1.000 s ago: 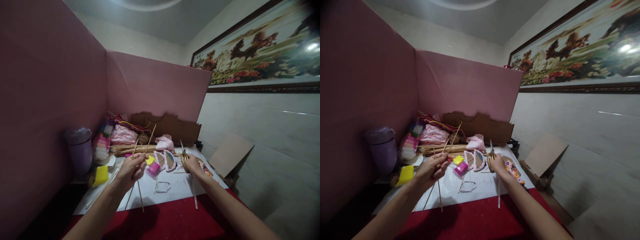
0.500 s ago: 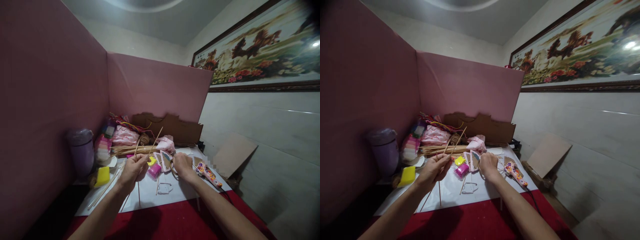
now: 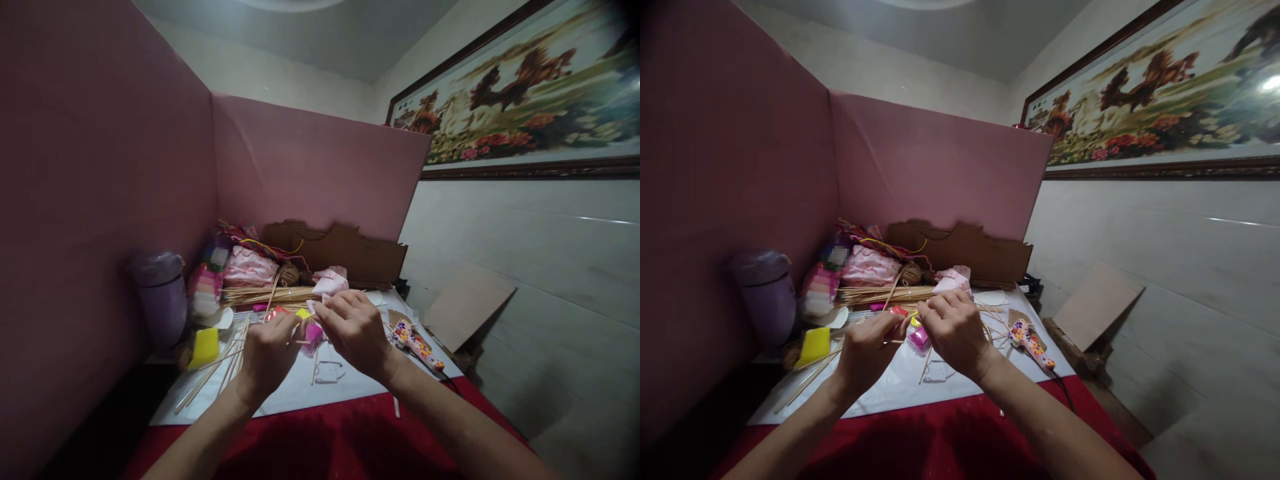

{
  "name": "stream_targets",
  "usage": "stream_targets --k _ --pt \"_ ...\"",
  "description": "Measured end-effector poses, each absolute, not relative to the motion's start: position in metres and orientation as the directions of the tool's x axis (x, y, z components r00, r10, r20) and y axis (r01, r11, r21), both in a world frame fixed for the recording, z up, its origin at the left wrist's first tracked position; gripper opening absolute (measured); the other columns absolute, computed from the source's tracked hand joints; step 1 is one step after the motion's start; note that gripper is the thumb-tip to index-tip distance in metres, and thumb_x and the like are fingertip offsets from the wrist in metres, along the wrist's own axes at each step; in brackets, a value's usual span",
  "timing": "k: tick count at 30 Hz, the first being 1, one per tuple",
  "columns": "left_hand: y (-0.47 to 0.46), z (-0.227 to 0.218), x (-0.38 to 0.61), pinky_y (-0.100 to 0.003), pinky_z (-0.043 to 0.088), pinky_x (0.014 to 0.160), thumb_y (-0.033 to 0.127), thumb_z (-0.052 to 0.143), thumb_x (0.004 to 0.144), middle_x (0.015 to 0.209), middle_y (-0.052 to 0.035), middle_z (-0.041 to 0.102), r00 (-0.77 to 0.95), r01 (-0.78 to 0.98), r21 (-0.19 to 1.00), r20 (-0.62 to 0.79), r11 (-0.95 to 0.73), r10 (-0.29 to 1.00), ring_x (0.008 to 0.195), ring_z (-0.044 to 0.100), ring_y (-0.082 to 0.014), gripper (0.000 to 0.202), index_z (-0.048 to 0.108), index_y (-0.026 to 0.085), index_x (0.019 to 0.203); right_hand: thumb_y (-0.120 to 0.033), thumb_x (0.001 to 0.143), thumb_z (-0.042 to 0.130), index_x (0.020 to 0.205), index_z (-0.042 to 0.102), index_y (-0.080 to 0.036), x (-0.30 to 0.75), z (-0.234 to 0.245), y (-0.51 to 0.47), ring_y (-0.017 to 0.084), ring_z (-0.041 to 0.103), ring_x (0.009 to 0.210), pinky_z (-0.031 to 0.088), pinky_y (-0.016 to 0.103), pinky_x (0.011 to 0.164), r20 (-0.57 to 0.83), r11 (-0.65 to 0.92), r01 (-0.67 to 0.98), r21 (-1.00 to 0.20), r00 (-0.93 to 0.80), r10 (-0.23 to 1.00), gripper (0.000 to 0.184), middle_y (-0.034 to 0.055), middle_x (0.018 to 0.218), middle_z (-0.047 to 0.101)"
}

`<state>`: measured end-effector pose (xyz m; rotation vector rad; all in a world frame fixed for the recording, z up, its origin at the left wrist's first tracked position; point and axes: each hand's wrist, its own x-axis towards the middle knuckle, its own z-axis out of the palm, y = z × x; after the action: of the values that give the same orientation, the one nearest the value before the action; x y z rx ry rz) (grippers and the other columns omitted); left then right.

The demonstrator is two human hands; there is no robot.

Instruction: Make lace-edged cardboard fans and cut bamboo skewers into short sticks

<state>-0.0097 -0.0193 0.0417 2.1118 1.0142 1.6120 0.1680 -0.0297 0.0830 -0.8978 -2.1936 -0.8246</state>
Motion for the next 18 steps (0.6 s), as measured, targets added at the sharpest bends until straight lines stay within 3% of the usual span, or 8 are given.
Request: stream_targets --k 3,9,15,18 --pt "-0.020 0.043 -0.010 -0.023 0.026 0.057 0.022 0.063 0.071 0.057 -0.0032 0.052 0.123 0.342 0.627 0.708 -0.699 0.695 0.056 0.043 -0.0142 0.012 0.062 0.021 0.059 -0.024 0.089 0.048 0.098 0.065 -0.016 0.170 0.082 -0.030 0.018 0.052 0.080 0.036 0.032 0.073 0.731 0.580 0.757 0.301 -0.574 0.370 0.021 0.0054 0.078 0.064" --pt "-0.021 0.043 -0.011 -0.023 0.025 0.057 0.020 0.063 0.071 0.058 -0.0031 0.052 0.137 0.358 0.620 0.705 -0.698 0.696 0.056 0.041 -0.0133 0.013 0.062 0.020 0.058 -0.024 0.089 0.049 0.090 0.066 -0.016 0.169 0.082 -0.030 0.017 0.049 0.076 0.032 0.030 0.071 0.734 0.598 0.750 0.282 -0.570 0.369 0.019 0.0047 0.074 0.062" --pt "-0.017 0.040 -0.012 -0.024 0.025 0.058 0.019 0.058 0.075 0.057 -0.0028 0.052 0.195 0.487 0.506 0.732 -0.712 0.653 0.055 0.043 -0.0130 0.017 0.059 0.020 0.058 -0.027 0.090 0.047 0.080 0.067 -0.016 0.167 0.077 -0.026 0.014 0.046 0.066 0.030 0.026 0.062 0.748 0.584 0.770 0.255 -0.540 0.386 0.024 0.0037 0.066 0.057" --pt "-0.016 0.040 -0.012 -0.024 0.024 0.057 0.022 0.059 0.074 0.056 -0.0028 0.051 0.168 0.448 0.556 0.717 -0.701 0.676 0.054 0.042 -0.0136 0.019 0.058 0.020 0.055 -0.028 0.089 0.048 0.075 0.066 -0.017 0.165 0.073 -0.026 0.013 0.044 0.063 0.026 0.025 0.059 0.762 0.543 0.805 0.239 -0.502 0.409 0.026 0.0029 0.064 0.055"
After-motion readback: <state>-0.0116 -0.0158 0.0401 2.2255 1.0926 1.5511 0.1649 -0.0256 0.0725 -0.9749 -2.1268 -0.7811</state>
